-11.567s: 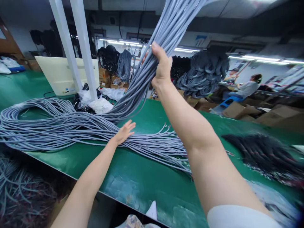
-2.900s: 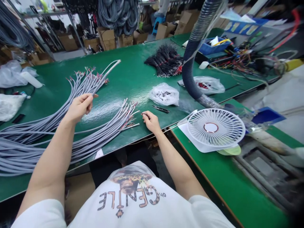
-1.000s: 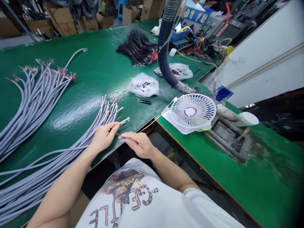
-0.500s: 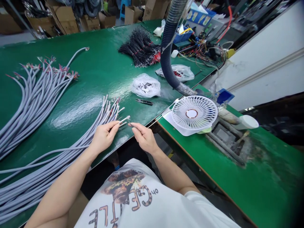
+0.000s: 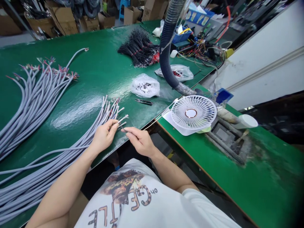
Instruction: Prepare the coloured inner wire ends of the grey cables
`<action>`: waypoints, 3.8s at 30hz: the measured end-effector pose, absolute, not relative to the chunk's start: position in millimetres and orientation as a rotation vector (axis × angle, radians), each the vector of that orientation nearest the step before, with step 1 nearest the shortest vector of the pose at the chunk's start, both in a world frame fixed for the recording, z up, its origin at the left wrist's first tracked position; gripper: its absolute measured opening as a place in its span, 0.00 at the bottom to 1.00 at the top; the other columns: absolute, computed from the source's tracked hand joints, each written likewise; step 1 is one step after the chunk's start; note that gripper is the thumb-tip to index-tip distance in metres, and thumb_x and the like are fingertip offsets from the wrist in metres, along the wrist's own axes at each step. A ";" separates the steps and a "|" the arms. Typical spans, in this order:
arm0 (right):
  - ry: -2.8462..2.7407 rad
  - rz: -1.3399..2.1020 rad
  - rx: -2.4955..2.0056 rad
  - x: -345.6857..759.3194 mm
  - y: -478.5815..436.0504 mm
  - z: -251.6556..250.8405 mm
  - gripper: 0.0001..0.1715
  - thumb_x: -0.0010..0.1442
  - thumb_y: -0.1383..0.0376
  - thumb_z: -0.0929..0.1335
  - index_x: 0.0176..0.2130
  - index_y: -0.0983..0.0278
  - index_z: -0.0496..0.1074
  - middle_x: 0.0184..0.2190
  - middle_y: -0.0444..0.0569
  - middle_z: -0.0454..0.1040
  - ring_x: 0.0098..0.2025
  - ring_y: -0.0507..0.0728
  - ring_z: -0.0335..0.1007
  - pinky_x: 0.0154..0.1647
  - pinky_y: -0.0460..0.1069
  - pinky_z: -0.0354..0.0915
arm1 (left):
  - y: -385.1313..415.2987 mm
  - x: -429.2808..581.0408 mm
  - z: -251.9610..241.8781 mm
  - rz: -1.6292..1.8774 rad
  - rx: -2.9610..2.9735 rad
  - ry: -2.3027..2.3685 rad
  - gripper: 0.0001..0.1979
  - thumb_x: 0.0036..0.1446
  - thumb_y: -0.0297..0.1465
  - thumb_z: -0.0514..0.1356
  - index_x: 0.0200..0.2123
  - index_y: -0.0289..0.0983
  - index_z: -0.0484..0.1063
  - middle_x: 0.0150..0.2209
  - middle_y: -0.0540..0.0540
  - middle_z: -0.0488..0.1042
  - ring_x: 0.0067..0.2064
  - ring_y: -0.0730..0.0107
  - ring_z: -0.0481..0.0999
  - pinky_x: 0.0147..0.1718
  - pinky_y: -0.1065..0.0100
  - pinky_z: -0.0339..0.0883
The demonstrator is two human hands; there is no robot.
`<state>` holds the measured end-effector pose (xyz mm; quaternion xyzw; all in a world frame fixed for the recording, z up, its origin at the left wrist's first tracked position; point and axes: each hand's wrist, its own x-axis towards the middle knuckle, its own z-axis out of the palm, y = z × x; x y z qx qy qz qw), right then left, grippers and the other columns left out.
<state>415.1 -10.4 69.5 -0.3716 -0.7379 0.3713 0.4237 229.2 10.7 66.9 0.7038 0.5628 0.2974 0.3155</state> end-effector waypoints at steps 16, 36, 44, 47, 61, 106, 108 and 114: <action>-1.642 0.939 -1.154 417.2 0.6 45.6 0.19 0.65 0.59 0.61 0.49 0.63 0.74 0.31 0.50 0.77 0.39 0.56 0.74 0.38 0.50 0.71 | 9.1 228.7 69.3 0.816 1.853 1.467 0.17 0.63 0.41 0.49 0.39 0.36 0.71 0.28 0.49 0.73 0.29 0.70 0.70 0.33 0.71 0.61; -1.883 0.949 -0.873 409.0 -11.3 68.9 0.15 0.66 0.63 0.60 0.45 0.64 0.73 0.39 0.50 0.79 0.37 0.51 0.76 0.40 0.45 0.71 | 11.8 228.3 69.8 0.753 1.813 1.487 0.18 0.62 0.40 0.48 0.33 0.36 0.72 0.24 0.50 0.71 0.26 0.71 0.68 0.28 0.71 0.58; -1.759 0.833 -1.097 412.8 5.1 41.8 0.18 0.65 0.64 0.60 0.50 0.63 0.72 0.47 0.51 0.77 0.48 0.56 0.74 0.51 0.51 0.70 | 13.6 223.2 82.3 0.838 1.259 1.212 0.19 0.59 0.46 0.53 0.30 0.36 0.68 0.14 0.58 0.46 0.16 0.79 0.44 0.18 0.71 0.37; -1.774 0.819 -1.084 410.8 6.8 43.0 0.18 0.66 0.64 0.60 0.50 0.63 0.72 0.48 0.51 0.77 0.48 0.55 0.74 0.51 0.50 0.69 | 13.9 222.0 80.5 0.828 1.229 1.182 0.19 0.59 0.47 0.53 0.30 0.35 0.68 0.14 0.59 0.46 0.16 0.80 0.43 0.18 0.72 0.35; -1.662 0.938 -1.081 403.9 12.7 44.0 0.18 0.66 0.60 0.60 0.46 0.65 0.74 0.39 0.51 0.78 0.40 0.54 0.75 0.41 0.48 0.71 | 12.2 224.8 76.8 0.759 1.446 1.249 0.19 0.60 0.44 0.51 0.29 0.36 0.69 0.16 0.57 0.50 0.18 0.77 0.49 0.18 0.72 0.43; -2.057 0.604 -1.283 445.5 3.6 75.0 0.12 0.65 0.65 0.61 0.40 0.63 0.74 0.31 0.47 0.77 0.29 0.50 0.71 0.32 0.44 0.62 | 9.7 224.7 63.7 0.987 2.458 1.382 0.13 0.63 0.35 0.55 0.37 0.36 0.79 0.28 0.46 0.79 0.28 0.72 0.75 0.30 0.71 0.64; -2.051 0.641 -1.282 443.5 6.4 73.2 0.12 0.64 0.65 0.62 0.39 0.63 0.74 0.29 0.45 0.76 0.27 0.50 0.70 0.31 0.43 0.61 | 9.2 224.8 63.1 0.981 2.517 1.375 0.13 0.62 0.35 0.56 0.37 0.36 0.79 0.27 0.46 0.78 0.28 0.72 0.74 0.31 0.71 0.64; -1.955 0.787 -1.091 430.3 1.8 81.5 0.09 0.62 0.66 0.64 0.35 0.65 0.73 0.23 0.43 0.72 0.22 0.48 0.64 0.26 0.43 0.61 | 9.1 226.2 56.8 0.825 2.494 1.428 0.14 0.64 0.36 0.53 0.39 0.37 0.77 0.33 0.45 0.80 0.32 0.69 0.77 0.33 0.70 0.63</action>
